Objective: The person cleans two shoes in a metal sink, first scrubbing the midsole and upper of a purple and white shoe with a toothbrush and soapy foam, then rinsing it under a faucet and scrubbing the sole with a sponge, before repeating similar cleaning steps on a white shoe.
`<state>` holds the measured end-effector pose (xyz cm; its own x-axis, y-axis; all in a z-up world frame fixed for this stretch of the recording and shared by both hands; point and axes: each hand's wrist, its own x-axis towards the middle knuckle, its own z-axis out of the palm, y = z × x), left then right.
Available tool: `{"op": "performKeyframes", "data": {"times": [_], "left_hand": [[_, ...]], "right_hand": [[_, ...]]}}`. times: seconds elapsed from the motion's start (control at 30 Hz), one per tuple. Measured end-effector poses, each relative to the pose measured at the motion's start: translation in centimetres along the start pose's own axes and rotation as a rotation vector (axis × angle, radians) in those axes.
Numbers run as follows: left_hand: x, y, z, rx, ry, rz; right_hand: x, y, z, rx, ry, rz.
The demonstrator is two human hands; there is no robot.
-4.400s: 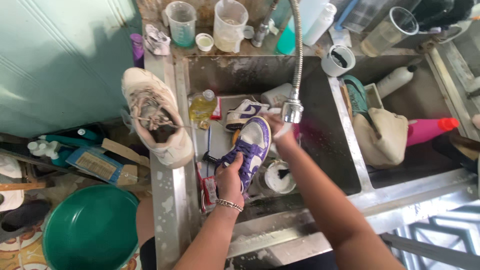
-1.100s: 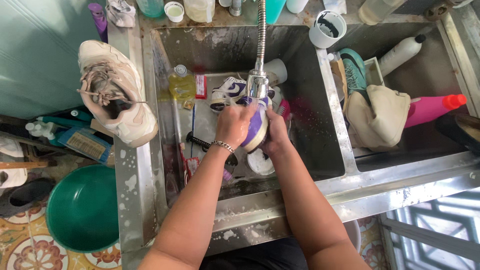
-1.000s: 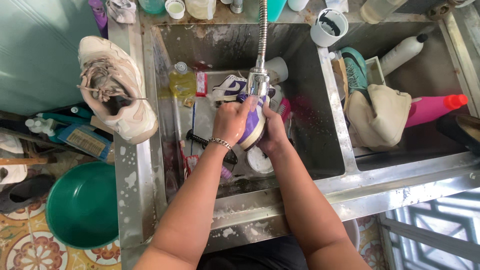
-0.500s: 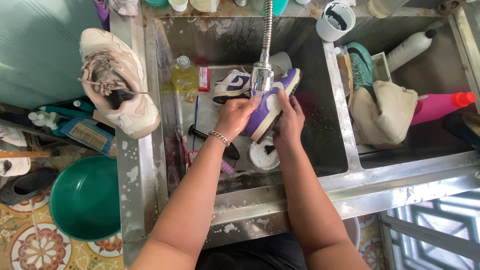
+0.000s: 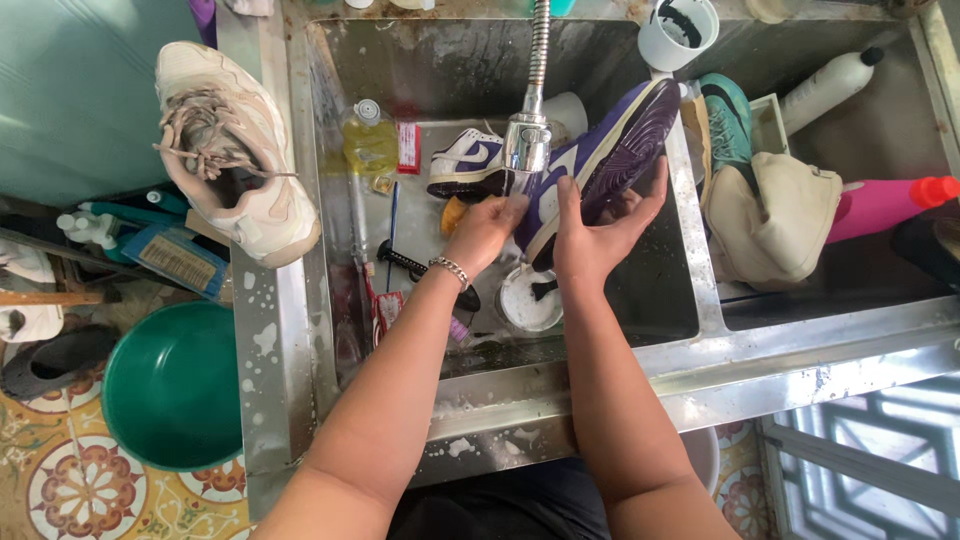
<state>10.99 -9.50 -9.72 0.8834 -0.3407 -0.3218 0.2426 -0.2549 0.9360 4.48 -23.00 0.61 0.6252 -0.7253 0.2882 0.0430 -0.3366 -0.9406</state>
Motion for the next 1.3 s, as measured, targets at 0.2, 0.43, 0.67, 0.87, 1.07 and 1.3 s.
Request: {"op": "performKeyframes", "data": {"times": [0.2, 0.43, 0.67, 0.87, 1.07, 1.3], "left_hand": [[-6.3, 8.3, -4.8, 0.101, -0.157, 0.109], [-13.0, 9.5, -8.5, -0.704, 0.095, -0.416], [-13.2, 1.1, -9.5, -1.121, -0.004, -0.426], [-14.6, 4.9, -6.8, -1.139, 0.041, -0.408], [-12.6, 0.4, -6.1, -1.087, 0.007, -0.477], [-12.9, 2.1, -5.5, -1.077, 0.102, -0.55]], "right_hand": [[1.1, -3.9, 1.6, 0.277, -0.121, 0.61], [2.3, -1.6, 1.6, 0.397, -0.403, 1.143], [1.5, 0.0, 2.6, 0.567, -0.426, 1.022], [1.7, -4.8, 2.6, 0.661, -0.239, 1.001], [1.7, -6.8, 2.0, 0.673, -0.162, 0.949], [1.4, -5.6, 1.7, 0.698, -0.12, 0.888]]}}
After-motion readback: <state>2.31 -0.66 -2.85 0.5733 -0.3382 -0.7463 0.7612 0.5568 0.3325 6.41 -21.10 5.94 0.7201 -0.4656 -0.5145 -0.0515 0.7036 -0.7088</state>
